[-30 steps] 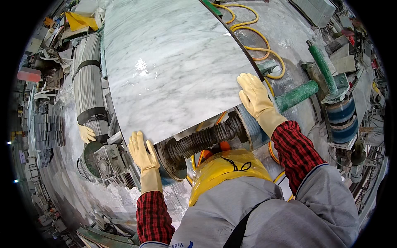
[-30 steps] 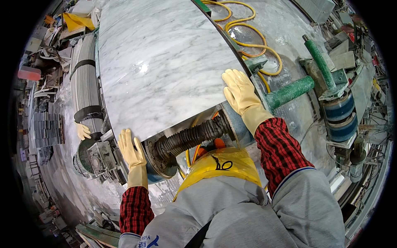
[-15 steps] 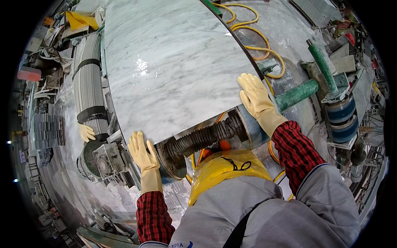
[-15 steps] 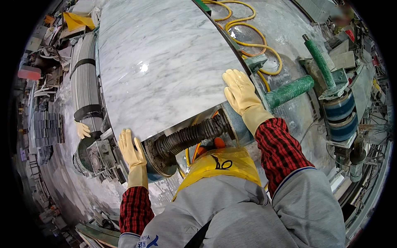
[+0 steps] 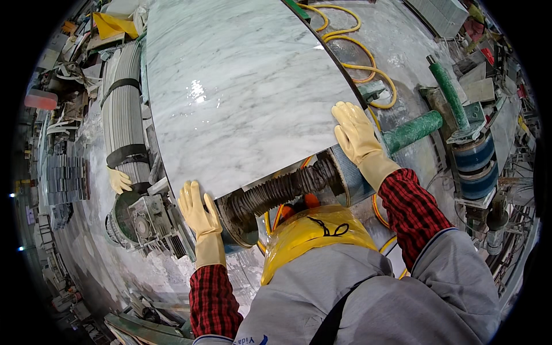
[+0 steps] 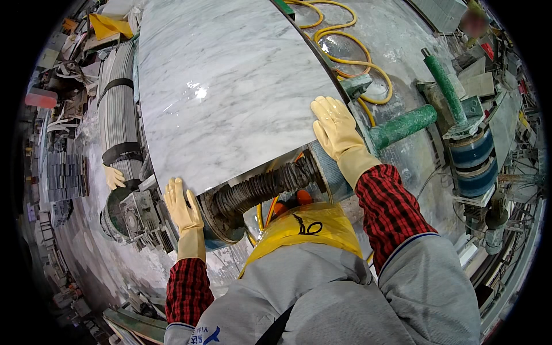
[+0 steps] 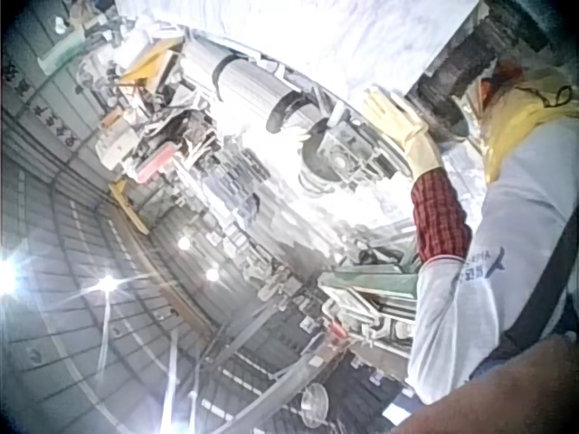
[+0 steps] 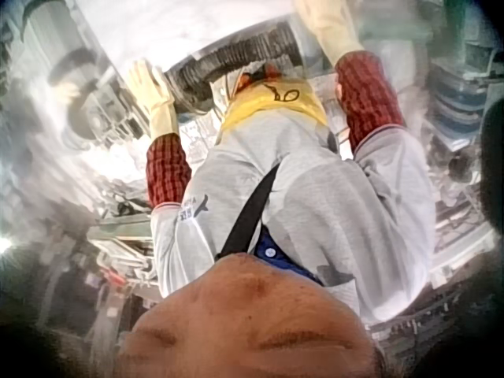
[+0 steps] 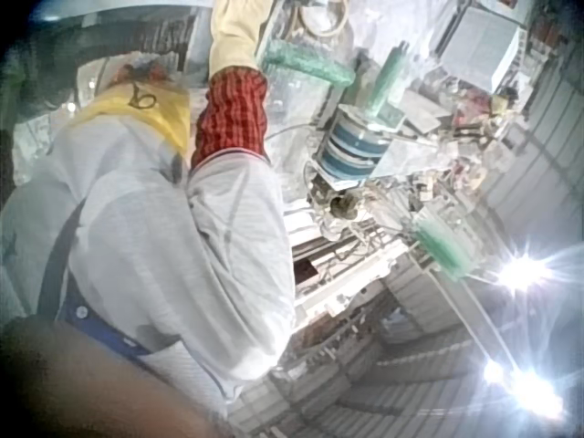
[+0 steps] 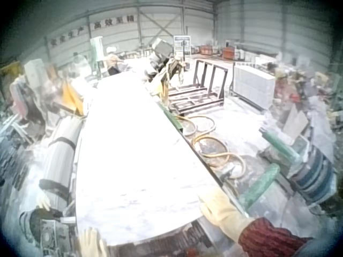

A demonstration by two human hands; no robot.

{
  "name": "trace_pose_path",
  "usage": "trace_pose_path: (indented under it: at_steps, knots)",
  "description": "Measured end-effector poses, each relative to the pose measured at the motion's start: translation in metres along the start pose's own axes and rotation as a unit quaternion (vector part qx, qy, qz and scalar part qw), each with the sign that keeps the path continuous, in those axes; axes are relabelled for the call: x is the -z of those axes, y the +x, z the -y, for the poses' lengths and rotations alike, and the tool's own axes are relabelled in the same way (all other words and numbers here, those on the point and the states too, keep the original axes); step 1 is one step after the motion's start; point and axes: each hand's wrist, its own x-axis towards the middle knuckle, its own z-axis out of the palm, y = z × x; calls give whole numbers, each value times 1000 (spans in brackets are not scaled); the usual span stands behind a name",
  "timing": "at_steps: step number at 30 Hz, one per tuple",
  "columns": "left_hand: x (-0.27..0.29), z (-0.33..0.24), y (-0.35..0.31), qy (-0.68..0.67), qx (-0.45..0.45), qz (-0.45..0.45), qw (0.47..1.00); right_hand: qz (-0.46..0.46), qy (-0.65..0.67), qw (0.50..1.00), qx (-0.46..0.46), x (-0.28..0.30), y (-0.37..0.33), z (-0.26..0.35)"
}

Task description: The person guides a large marble slab through a conveyor-fed polishing machine, then manually rubs the surface with a green cylindrical tool. The person repeats this sequence on multiple slabs, handling each one at a time.

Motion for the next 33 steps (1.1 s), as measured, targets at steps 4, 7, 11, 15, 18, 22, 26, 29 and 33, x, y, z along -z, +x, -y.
trace_pose_path:
  at_steps: [4, 7, 11, 15, 18, 22, 26, 29, 33]
  knots:
    - [1, -1, -2, -2, 2, -5, 1000, 2, -1, 1000, -7, -1, -3, -1]
    - [0, -1, -3, 2, 0, -6, 1000, 4, 4, 1000, -11, 1, -2, 2]
    - [-1, 1, -5, 1, 14, 9, 1000, 6, 4, 1000, -9, 5, -1, 4]
    - [1, -1, -6, 0, 4, -1, 1000, 22, 10, 1000, -20, 10, 1, 8]
    - [1, -1, -7, 4, 3, 0, 1000, 27, 11, 999, -25, 14, 3, 12]
    - [1, -1, -11, 6, 17, 13, 1000, -3, 1, 1000, -1, 9, -2, 7]
    - [2, -1, -11, 4, 12, 11, 1000, 14, 7, 1000, -11, 13, -1, 11]
    - [2, -2, -12, 3, -2, -6, 1000, 26, 14, 999, -19, 16, 0, 13]
    - [4, -4, -12, 4, -6, -10, 1000, -3, -3, 1000, 2, 10, -7, 8]
